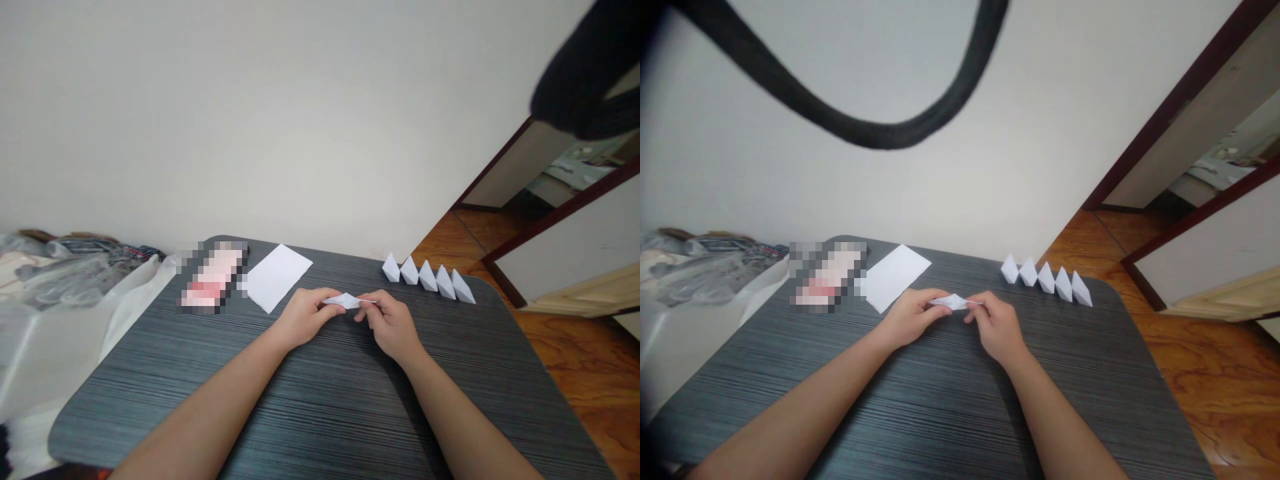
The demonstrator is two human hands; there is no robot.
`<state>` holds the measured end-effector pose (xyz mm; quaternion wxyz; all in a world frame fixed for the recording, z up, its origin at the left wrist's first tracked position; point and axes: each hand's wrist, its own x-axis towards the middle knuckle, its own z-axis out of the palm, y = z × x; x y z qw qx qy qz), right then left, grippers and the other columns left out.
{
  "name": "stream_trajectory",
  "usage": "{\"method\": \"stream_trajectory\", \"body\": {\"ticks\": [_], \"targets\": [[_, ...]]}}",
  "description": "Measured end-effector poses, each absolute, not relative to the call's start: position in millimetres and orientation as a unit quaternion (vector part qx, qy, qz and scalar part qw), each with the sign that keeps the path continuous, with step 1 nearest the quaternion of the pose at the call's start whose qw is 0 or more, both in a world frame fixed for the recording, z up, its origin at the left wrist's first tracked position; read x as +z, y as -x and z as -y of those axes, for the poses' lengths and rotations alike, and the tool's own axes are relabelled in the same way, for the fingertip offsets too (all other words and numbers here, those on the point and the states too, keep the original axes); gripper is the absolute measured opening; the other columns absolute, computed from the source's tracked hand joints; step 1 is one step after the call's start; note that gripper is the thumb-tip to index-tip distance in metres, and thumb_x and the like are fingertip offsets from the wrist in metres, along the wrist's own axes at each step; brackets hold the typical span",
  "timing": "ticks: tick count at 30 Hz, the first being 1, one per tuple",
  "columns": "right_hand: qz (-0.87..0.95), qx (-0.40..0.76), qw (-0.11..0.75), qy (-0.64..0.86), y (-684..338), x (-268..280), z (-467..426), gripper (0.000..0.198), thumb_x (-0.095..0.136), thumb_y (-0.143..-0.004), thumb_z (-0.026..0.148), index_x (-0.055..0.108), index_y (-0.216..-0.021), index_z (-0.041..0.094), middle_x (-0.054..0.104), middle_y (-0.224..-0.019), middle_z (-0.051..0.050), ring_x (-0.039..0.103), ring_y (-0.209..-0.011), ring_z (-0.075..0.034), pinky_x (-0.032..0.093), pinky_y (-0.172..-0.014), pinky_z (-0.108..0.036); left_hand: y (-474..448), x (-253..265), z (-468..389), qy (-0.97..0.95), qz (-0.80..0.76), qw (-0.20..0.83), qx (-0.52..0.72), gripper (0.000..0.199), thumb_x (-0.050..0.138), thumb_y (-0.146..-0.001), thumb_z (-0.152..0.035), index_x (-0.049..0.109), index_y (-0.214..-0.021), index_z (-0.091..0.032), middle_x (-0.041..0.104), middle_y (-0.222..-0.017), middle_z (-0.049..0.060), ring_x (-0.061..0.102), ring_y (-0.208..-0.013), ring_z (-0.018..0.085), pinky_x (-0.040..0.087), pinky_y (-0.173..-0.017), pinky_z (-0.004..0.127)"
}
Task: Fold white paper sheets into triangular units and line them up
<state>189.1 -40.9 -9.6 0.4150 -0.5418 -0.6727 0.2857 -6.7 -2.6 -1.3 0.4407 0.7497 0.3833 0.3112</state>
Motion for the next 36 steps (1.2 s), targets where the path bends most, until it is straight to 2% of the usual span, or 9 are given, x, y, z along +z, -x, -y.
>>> {"method": "stream_trajectory", "body": {"ticks": [4, 8, 14, 18, 23, 28, 32, 36], "targets": [[0.64, 0.312, 0.433, 0.553, -188.5, -12.3, 40.6, 0.016, 0.046, -0.089, 0.028, 0.059, -0.09, 0.018, 0.066, -0.064, -0.002, 0.053, -0.051, -0.011, 0.041, -0.053, -0.023, 7.3, 0.6, 2.8, -0.754, -0.396, 0.425, 0.307, 0.023, 0.048, -0.086, -0.031, 0.067, -0.091, -0.019, 0.067, -0.078, 0.0, 0.06, -0.07, 0.012, 0.044, -0.066, 0.022], [0.596, 0.355, 0.456, 0.557, -185.8, -15.7, 39.8, 0.018, 0.046, -0.089, 0.033, 0.056, -0.088, 0.018, 0.066, -0.063, -0.002, 0.048, -0.044, -0.01, 0.039, -0.047, -0.023, 6.5, 2.5, 4.1, -0.746, -0.391, 0.433, 0.321, 0.028, 0.044, -0.088, -0.031, 0.068, -0.085, -0.017, 0.067, -0.075, 0.001, 0.06, -0.07, 0.012, 0.045, -0.067, 0.022], [0.548, 0.441, 0.484, 0.521, -183.6, -12.8, 37.3, 0.015, 0.049, -0.087, 0.033, 0.051, -0.087, 0.018, 0.06, -0.058, 0.001, 0.044, -0.04, -0.008, 0.035, -0.041, -0.021, 4.6, 2.4, 4.4, -0.704, -0.389, 0.501, 0.319, 0.032, 0.044, -0.087, -0.037, 0.066, -0.086, -0.014, 0.068, -0.077, 0.005, 0.062, -0.068, 0.013, 0.048, -0.067, 0.024], [0.555, 0.478, 0.455, 0.506, -184.9, -14.2, 37.5, 0.017, 0.055, -0.083, 0.032, 0.053, -0.092, 0.018, 0.057, -0.057, 0.003, 0.044, -0.04, -0.008, 0.034, -0.039, -0.021, 3.1, 2.4, 4.9, -0.678, -0.373, 0.55, 0.314, 0.031, 0.045, -0.087, -0.036, 0.064, -0.089, -0.012, 0.068, -0.074, 0.006, 0.063, -0.066, 0.014, 0.051, -0.065, 0.025], [0.577, 0.466, 0.41, 0.531, -185.7, -15.1, 39.0, 0.018, 0.057, -0.081, 0.035, 0.058, -0.084, 0.017, 0.054, -0.054, 0.003, 0.044, -0.04, -0.008, 0.034, -0.039, -0.021, 2.5, 1.8, 5.0, -0.673, -0.371, 0.56, 0.309, 0.028, 0.048, -0.085, -0.035, 0.064, -0.088, -0.012, 0.068, -0.073, 0.006, 0.064, -0.066, 0.014, 0.051, -0.064, 0.025], [0.603, 0.426, 0.402, 0.541, -186.7, -14.5, 38.1, 0.017, 0.055, -0.083, 0.033, 0.058, -0.079, 0.017, 0.054, -0.054, 0.002, 0.047, -0.046, -0.009, 0.037, -0.045, -0.021, 3.8, -0.5, 3.8, -0.716, -0.376, 0.506, 0.301, 0.026, 0.048, -0.084, -0.033, 0.066, -0.08, -0.014, 0.067, -0.075, 0.005, 0.061, -0.069, 0.013, 0.048, -0.064, 0.023], [0.625, 0.417, 0.389, 0.532, -186.0, -13.7, 37.6, 0.018, 0.054, -0.084, 0.033, 0.059, -0.078, 0.016, 0.054, -0.056, 0.002, 0.048, -0.049, -0.01, 0.037, -0.048, -0.021, 3.4, -0.3, 5.2, -0.713, -0.378, 0.514, 0.29, 0.025, 0.049, -0.084, -0.034, 0.064, -0.088, -0.014, 0.067, -0.077, 0.004, 0.061, -0.067, 0.013, 0.046, -0.061, 0.022], [0.643, 0.418, 0.38, 0.518, -183.4, -10.0, 39.1, 0.02, 0.052, -0.085, 0.033, 0.062, -0.079, 0.016, 0.053, -0.057, 0.001, 0.048, -0.05, -0.01, 0.037, -0.049, -0.022, 2.7, 2.9, 6.9, -0.727, -0.369, 0.511, 0.271, 0.027, 0.047, -0.085, -0.035, 0.064, -0.084, -0.014, 0.066, -0.075, 0.004, 0.06, -0.066, 0.012, 0.046, -0.062, 0.022]]}}
